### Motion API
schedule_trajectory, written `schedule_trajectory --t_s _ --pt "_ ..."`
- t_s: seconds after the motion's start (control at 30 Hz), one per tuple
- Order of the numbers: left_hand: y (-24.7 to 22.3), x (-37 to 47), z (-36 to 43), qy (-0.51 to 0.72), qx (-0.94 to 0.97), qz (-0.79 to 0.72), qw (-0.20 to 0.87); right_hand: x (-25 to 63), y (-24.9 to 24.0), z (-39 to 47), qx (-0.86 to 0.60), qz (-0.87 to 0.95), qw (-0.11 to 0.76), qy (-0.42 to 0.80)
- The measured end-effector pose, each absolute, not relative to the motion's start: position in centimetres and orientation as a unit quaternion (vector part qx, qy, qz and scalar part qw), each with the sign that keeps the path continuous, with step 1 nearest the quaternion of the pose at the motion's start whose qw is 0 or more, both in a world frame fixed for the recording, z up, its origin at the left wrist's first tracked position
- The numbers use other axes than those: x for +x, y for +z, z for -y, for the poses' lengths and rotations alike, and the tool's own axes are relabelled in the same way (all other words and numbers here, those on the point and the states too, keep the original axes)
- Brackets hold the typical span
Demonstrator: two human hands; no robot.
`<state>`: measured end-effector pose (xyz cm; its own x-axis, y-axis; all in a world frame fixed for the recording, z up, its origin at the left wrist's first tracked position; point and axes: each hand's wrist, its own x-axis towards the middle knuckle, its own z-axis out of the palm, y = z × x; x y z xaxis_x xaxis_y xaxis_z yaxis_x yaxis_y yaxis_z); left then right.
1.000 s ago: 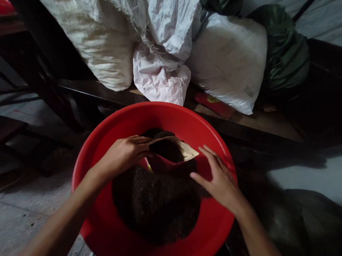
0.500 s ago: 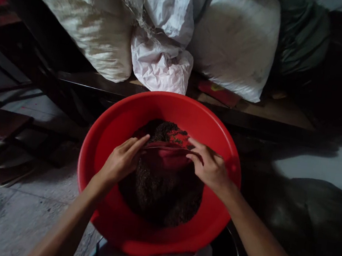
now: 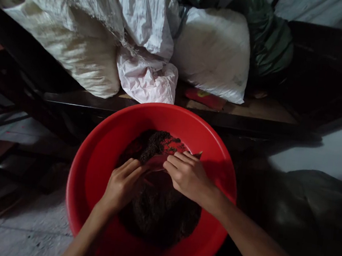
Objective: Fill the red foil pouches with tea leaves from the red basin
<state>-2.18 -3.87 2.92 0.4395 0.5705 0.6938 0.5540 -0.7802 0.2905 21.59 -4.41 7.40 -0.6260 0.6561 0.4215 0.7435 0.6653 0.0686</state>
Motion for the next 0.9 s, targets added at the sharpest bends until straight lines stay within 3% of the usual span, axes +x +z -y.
schedule_trajectory --t_s 0.13,0.27,0.53,0.73,0.9 --pt "2.9 -2.6 4.1 0.451 0.820 -0.339 0.097 22.0 6.2 4.3 -0.388 0.882 0.245 -0.106" --pt "2.4 -3.2 4.2 0.465 0.801 -0.348 0.147 22.9 6.7 4.4 -0.409 0.877 0.247 -0.047" --pt "2.5 -1.4 4.9 0.499 0.787 -0.360 0.024 21.4 7.2 3.5 -0.333 0.906 0.258 -0.037" --pt "2.7 -2.0 5.0 0.456 0.824 -0.334 0.022 19.5 7.2 3.4 -0.337 0.907 0.236 -0.093" --pt "4.1 -3.0 5.0 0.399 0.859 -0.318 0.046 18.4 7.3 3.3 -0.254 0.934 0.226 -0.107"
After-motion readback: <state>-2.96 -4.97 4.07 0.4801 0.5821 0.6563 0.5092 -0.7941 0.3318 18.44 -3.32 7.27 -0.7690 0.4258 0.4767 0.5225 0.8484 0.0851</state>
